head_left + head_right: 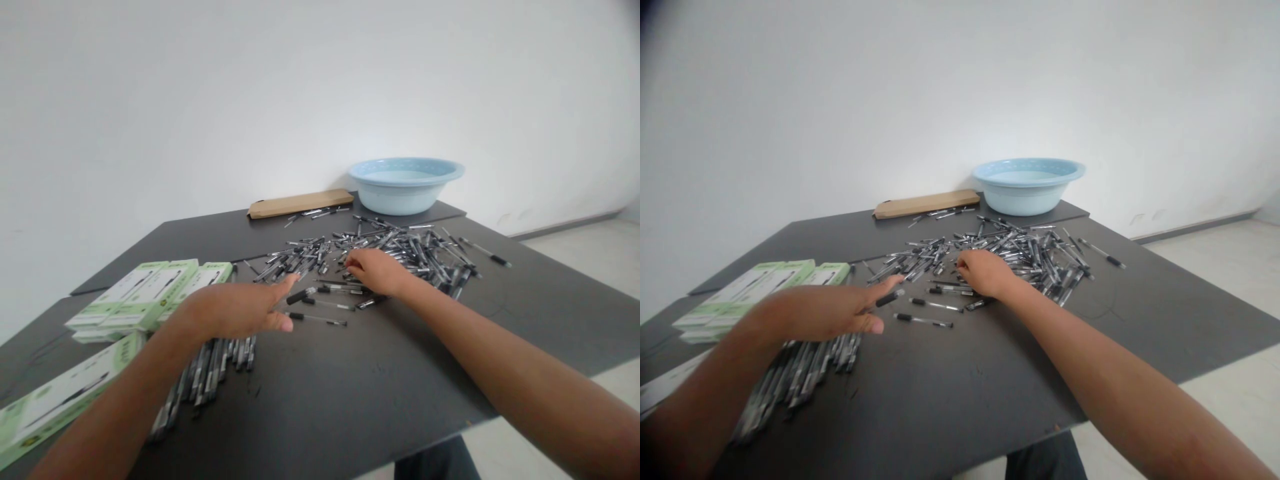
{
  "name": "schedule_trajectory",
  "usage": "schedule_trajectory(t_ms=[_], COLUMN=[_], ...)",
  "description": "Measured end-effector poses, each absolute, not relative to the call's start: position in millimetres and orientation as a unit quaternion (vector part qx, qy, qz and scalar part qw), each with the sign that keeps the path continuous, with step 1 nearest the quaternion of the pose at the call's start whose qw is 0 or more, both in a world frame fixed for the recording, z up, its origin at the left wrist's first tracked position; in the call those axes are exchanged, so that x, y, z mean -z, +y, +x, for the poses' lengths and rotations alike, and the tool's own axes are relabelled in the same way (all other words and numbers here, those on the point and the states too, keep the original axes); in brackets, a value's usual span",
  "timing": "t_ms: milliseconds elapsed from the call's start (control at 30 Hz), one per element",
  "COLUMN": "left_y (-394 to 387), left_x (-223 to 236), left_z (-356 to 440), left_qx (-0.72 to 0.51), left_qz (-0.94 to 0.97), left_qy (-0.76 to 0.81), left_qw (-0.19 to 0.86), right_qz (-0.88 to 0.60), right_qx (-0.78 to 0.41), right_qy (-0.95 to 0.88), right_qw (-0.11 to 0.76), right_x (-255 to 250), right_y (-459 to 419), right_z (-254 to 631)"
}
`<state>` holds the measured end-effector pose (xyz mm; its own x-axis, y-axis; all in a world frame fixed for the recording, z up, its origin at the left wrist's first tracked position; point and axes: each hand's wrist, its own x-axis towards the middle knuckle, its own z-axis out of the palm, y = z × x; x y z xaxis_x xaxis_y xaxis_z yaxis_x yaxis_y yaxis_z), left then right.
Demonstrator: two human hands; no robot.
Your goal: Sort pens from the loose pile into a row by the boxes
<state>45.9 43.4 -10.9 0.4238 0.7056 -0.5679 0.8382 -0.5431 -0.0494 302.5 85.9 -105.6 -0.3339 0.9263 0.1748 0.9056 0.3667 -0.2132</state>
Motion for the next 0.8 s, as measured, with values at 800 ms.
schedule_trajectory(t_ms=[800], left_y=[48], left_x=[20], left_z=[51], left_qx=[0.326], left_qz=[0.839], left_qy=[0.417], left_qw=[0.126], right_qz=[-0.533], right_qx=[0.015], right_qy=[-0.846], right_qw=[-0.027], right_x=[117], right_y=[99], right_z=[270])
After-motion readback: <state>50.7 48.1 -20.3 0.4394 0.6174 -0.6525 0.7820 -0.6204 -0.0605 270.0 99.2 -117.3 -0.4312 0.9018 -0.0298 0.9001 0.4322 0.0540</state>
